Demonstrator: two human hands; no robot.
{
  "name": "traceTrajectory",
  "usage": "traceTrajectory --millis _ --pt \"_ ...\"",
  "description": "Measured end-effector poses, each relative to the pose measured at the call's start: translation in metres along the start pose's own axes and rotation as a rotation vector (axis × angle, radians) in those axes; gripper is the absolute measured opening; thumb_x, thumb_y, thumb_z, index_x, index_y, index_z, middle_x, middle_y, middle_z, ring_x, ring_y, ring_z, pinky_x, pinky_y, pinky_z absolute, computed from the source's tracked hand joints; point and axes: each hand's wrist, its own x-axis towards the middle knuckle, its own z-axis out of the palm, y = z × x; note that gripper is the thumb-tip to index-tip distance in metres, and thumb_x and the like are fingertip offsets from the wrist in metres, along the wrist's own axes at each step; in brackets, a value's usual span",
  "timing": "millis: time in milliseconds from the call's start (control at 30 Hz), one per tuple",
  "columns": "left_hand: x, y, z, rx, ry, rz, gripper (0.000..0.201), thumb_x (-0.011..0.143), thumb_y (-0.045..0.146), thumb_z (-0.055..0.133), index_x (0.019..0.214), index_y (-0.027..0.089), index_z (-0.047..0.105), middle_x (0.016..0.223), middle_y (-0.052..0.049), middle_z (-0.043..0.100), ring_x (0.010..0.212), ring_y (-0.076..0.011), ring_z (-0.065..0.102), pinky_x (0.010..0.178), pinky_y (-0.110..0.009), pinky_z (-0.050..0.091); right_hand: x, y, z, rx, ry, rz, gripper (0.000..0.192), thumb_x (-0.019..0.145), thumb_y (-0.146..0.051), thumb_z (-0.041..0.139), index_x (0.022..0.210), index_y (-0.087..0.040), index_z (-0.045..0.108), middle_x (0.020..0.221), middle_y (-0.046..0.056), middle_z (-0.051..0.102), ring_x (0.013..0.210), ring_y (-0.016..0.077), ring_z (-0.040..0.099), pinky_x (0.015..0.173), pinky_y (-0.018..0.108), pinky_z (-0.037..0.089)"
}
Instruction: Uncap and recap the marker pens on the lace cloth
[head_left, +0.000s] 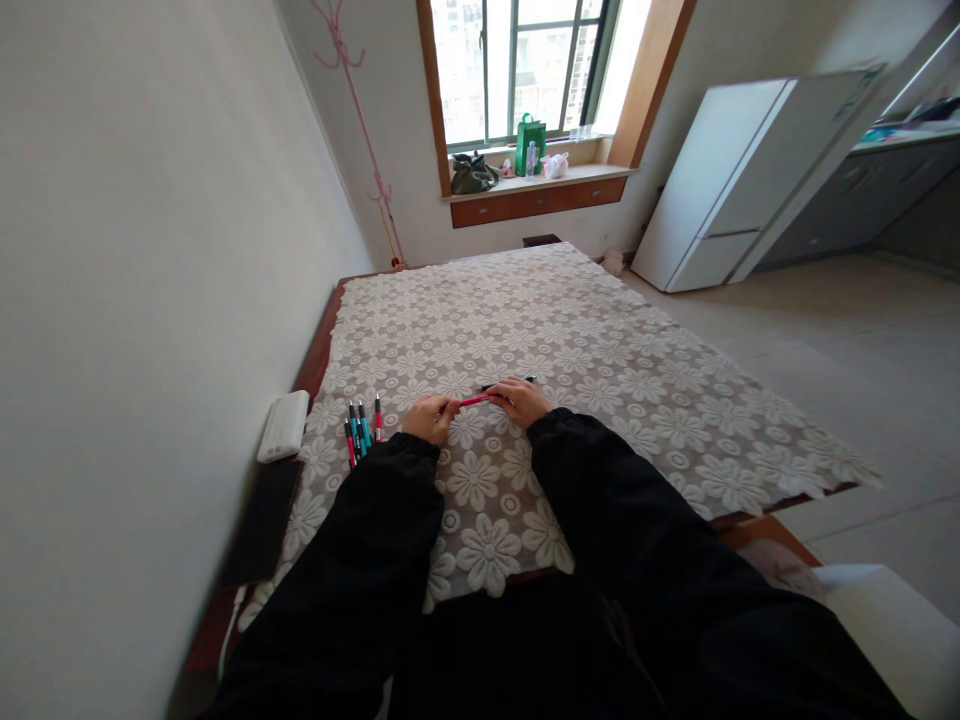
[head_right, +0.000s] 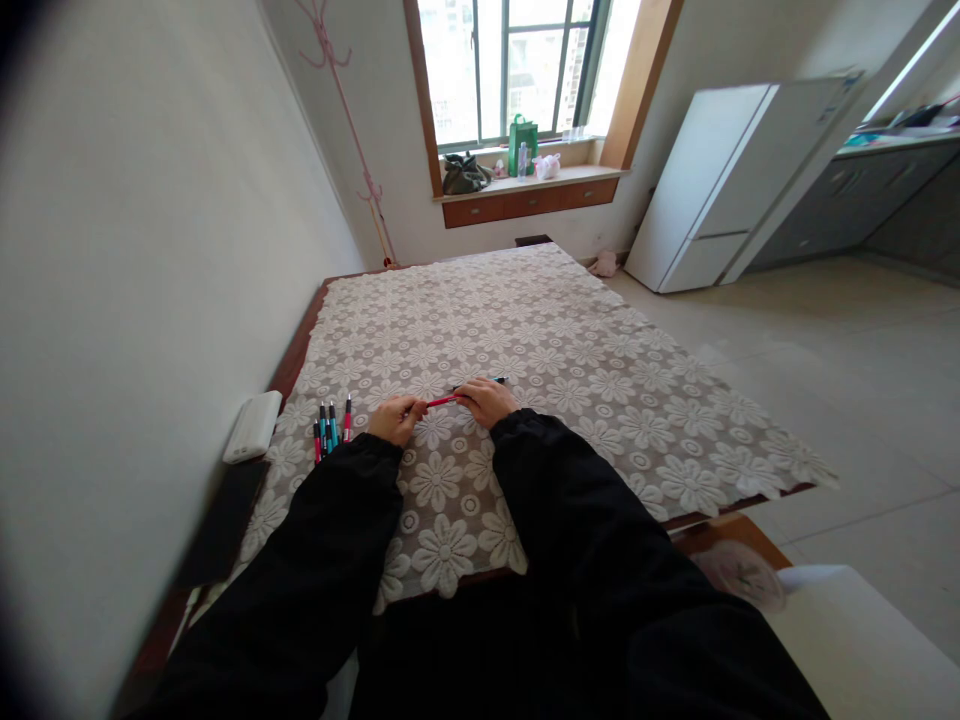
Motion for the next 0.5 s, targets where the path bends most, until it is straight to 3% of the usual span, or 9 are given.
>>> traceTrajectory --millis 67,167,233,333,500 --pt "0.0002 0.0012 -0.0005 0.000 0.002 -0.015 0.033 0.101 0.040 0.050 0.089 0.024 0.076 0.086 -0.007 0.075 0.089 -0.0264 0.067 0.082 -0.038 0.049 -0.0001 0.0001 -0.0006 0.005 0.002 -0.006 0.025 0.104 -0.033 0.054 0.109 -0.021 0.075 0.097 0.007 0.074 0.095 0.0210 0.064 0.089 0.033 0.049" --pt "0.0006 0.0014 0.0007 -0.078 0.029 0.007 0.019 0.091 0.036 0.067 0.106 0.025 0.074 0.092 -0.005 0.075 0.090 -0.0241 0.067 0.084 -0.035 0.050 0.0000 -0.0001 -0.0010 0.009 -0.001 -0.012 0.026 0.104 -0.033 0.053 0.111 -0.022 0.075 0.098 0.007 0.074 0.094 0.0207 0.064 0.090 0.033 0.049" --pt "0.0006 0.0004 0.0023 -0.095 0.021 0.040 0.018 0.087 0.033 0.072 0.104 0.025 0.073 0.091 -0.004 0.075 0.090 -0.0233 0.067 0.085 -0.034 0.050 0.0002 -0.0005 -0.0009 0.014 -0.013 -0.016 0.026 0.104 -0.033 0.053 0.112 -0.022 0.076 0.099 0.007 0.074 0.095 0.0206 0.064 0.091 0.033 0.049" --pt "0.0004 -0.0016 0.0041 -0.064 0.001 0.038 0.014 0.093 0.034 0.064 0.099 0.025 0.073 0.093 -0.005 0.074 0.090 -0.0235 0.066 0.083 -0.034 0.050 0.0004 -0.0021 -0.0013 0.024 -0.014 -0.016 0.026 0.104 -0.034 0.054 0.111 -0.023 0.076 0.100 0.008 0.074 0.096 0.0210 0.063 0.091 0.033 0.049" --pt "0.0003 0.0021 0.0024 0.076 -0.062 -0.021 0.031 0.102 0.036 0.047 0.093 0.024 0.074 0.079 -0.006 0.068 0.085 -0.0236 0.064 0.079 -0.033 0.048 0.0010 -0.0072 -0.0054 0.027 0.027 -0.062 0.026 0.104 -0.034 0.054 0.112 -0.023 0.076 0.095 0.008 0.071 0.093 0.0214 0.060 0.089 0.033 0.049"
